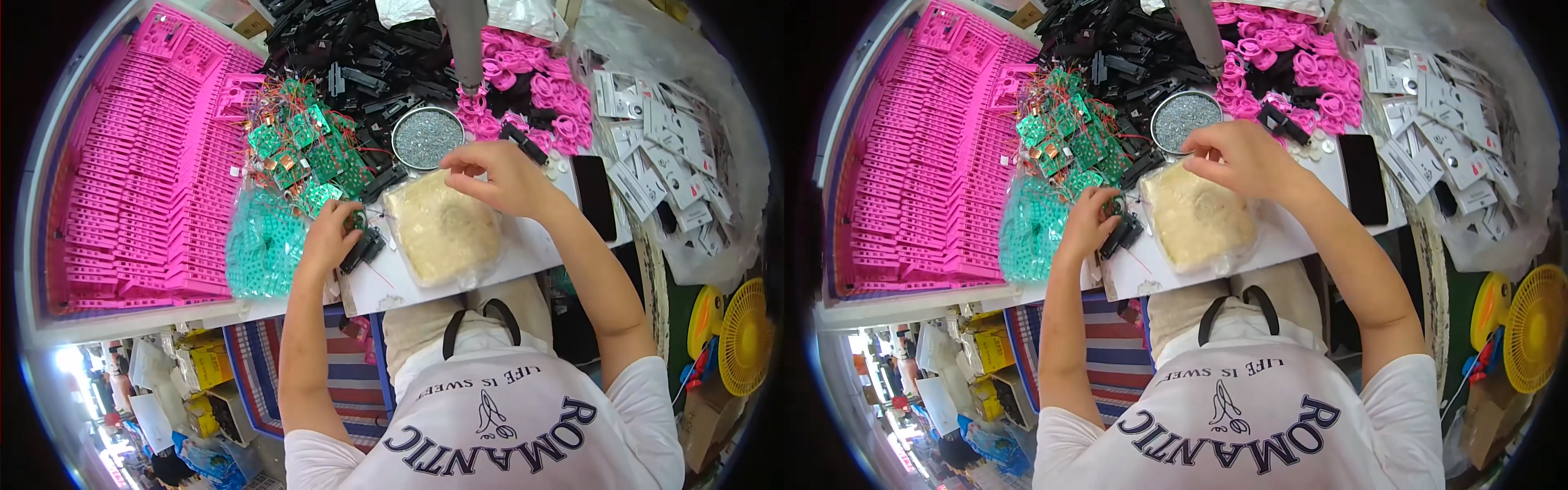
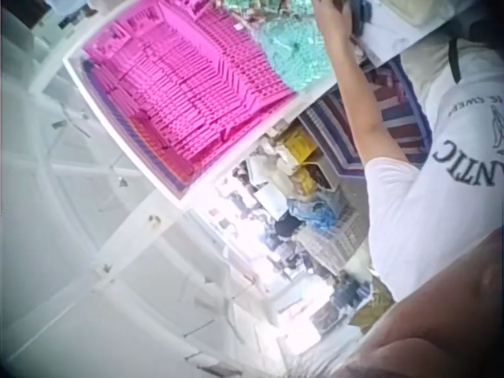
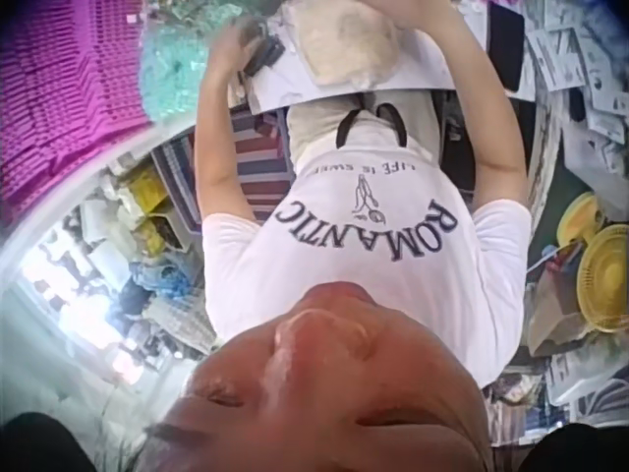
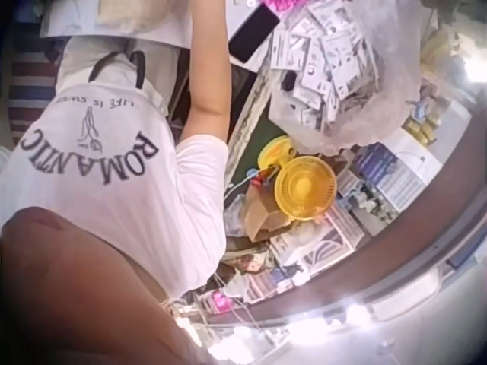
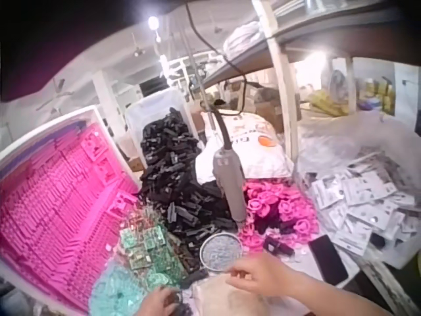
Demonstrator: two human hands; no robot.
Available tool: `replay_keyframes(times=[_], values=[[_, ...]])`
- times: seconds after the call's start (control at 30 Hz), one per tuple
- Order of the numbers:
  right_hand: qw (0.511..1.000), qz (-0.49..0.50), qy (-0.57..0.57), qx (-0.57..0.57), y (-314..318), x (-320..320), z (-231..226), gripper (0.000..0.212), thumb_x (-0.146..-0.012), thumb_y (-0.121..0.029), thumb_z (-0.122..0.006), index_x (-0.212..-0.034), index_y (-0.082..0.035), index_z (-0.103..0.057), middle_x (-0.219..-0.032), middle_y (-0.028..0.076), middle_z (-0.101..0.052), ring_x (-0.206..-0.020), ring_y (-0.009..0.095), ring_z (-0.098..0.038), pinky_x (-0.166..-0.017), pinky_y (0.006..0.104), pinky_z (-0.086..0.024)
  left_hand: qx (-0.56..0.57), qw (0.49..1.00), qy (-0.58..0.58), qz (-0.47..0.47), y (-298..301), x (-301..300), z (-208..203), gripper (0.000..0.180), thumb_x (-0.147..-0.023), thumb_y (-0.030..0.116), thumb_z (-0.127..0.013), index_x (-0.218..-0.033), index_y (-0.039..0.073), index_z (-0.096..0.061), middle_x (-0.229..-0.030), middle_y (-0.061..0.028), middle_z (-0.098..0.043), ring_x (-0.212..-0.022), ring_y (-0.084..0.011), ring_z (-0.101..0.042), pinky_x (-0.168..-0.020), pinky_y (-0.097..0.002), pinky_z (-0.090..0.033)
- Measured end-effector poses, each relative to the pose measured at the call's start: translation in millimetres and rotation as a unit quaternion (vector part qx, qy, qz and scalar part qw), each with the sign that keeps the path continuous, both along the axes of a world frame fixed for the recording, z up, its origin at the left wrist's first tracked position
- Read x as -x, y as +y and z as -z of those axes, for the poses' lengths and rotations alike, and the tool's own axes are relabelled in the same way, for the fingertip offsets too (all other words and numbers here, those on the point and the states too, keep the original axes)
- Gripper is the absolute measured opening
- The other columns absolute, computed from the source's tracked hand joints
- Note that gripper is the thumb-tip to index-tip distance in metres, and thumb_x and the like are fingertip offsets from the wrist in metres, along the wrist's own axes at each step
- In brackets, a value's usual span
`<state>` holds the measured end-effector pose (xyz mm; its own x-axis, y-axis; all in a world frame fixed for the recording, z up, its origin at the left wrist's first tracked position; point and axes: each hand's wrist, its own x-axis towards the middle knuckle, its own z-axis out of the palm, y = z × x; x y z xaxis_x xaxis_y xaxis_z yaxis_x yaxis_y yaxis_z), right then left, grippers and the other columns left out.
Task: Organizing and stacking green circuit boards with multi-colored wires on a workbench.
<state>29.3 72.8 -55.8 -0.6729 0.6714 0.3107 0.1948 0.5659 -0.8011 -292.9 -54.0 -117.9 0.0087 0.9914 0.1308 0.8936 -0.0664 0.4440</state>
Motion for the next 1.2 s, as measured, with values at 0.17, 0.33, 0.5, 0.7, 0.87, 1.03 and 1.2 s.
replay_keyframes(times=[0.17, 0.33, 0.5, 0.7, 0.87, 1.03, 1.2], values=[[0.999, -0.011, -0.044, 0.008, -44.1, -35.0, 7.6, 0.028, -0.084, -0.025, -0.069, -0.1, -0.001, -0.07, -0.081, 0.014, -0.07, -0.072, 0.026, -0.068, -0.066, 0.0359, -0.052, 0.12, 0.988, -0.025, -0.093, -5.1, -8.5, -25.6, 0.03, -0.08, 0.016, -0.075, -0.107, 0.006, -0.067, -0.092, -0.0088, -0.066, -0.078, -0.0224, -0.062, -0.073, -0.033, -0.051], [0.999, 0.0, -0.051, 0.02, -73.0, -51.2, 38.9, 0.027, -0.083, -0.023, -0.068, -0.1, -0.002, -0.07, -0.082, 0.015, -0.07, -0.074, 0.029, -0.068, -0.069, 0.0382, -0.052, 0.082, 0.991, 0.105, -0.021, -53.6, -29.7, -4.8, 0.043, -0.077, 0.03, -0.077, -0.109, 0.004, -0.064, -0.101, -0.0162, -0.067, -0.093, -0.0372, -0.064, -0.08, -0.0453, -0.05], [0.998, 0.031, -0.052, 0.0, -86.5, -57.6, 55.8, 0.025, -0.084, -0.021, -0.068, -0.099, -0.002, -0.07, -0.083, 0.014, -0.07, -0.074, 0.028, -0.068, -0.069, 0.0372, -0.052, 0.024, 0.987, 0.069, -0.146, -71.5, -25.9, 0.0, 0.041, -0.081, 0.032, -0.075, -0.108, 0.003, -0.063, -0.101, -0.0181, -0.066, -0.093, -0.0382, -0.064, -0.08, -0.0459, -0.05], [0.997, 0.017, -0.067, 0.026, -89.9, -38.8, 52.0, 0.023, -0.086, -0.018, -0.068, -0.1, 0.0, -0.07, -0.083, 0.013, -0.069, -0.072, 0.023, -0.066, -0.065, 0.0326, -0.052, -0.046, 0.954, 0.067, -0.29, -50.5, -8.2, 16.9, 0.041, -0.085, 0.032, -0.072, -0.108, 0.0, -0.061, -0.103, -0.021, -0.065, -0.097, -0.0406, -0.063, -0.083, -0.048, -0.048], [0.998, 0.015, -0.045, 0.03, -103.6, -30.6, 53.2, 0.02, -0.086, -0.015, -0.068, -0.099, 0.0, -0.07, -0.082, 0.013, -0.068, -0.072, 0.024, -0.066, -0.064, 0.0332, -0.051, -0.139, 0.973, -0.001, -0.183, -49.4, -29.6, 26.5, 0.052, -0.086, 0.025, -0.072, -0.128, -0.001, -0.055, -0.117, -0.0225, -0.061, -0.108, -0.0387, -0.06, -0.091, -0.0432, -0.049], [0.998, 0.047, -0.046, 0.009, -109.0, -45.1, 55.8, 0.018, -0.088, -0.012, -0.067, -0.099, 0.001, -0.07, -0.083, 0.014, -0.07, -0.068, 0.021, -0.066, -0.061, 0.0314, -0.051, -0.105, 0.988, -0.057, -0.101, -115.7, -31.8, -5.2, 0.032, -0.087, 0.018, -0.07, -0.114, 0.001, -0.064, -0.105, -0.0161, -0.067, -0.097, -0.0325, -0.065, -0.082, -0.038, -0.052], [0.994, 0.101, -0.017, 0.042, -103.8, -53.5, 57.9, 0.016, -0.087, -0.012, -0.068, -0.095, 0.002, -0.072, -0.077, 0.013, -0.069, -0.059, 0.017, -0.061, -0.057, 0.0295, -0.048, -0.081, 0.987, -0.069, -0.124, -161.4, -10.4, -30.8, 0.017, -0.086, 0.011, -0.069, -0.1, 0.001, -0.068, -0.093, -0.0143, -0.069, -0.084, -0.0302, -0.068, -0.075, -0.0359, -0.053]])
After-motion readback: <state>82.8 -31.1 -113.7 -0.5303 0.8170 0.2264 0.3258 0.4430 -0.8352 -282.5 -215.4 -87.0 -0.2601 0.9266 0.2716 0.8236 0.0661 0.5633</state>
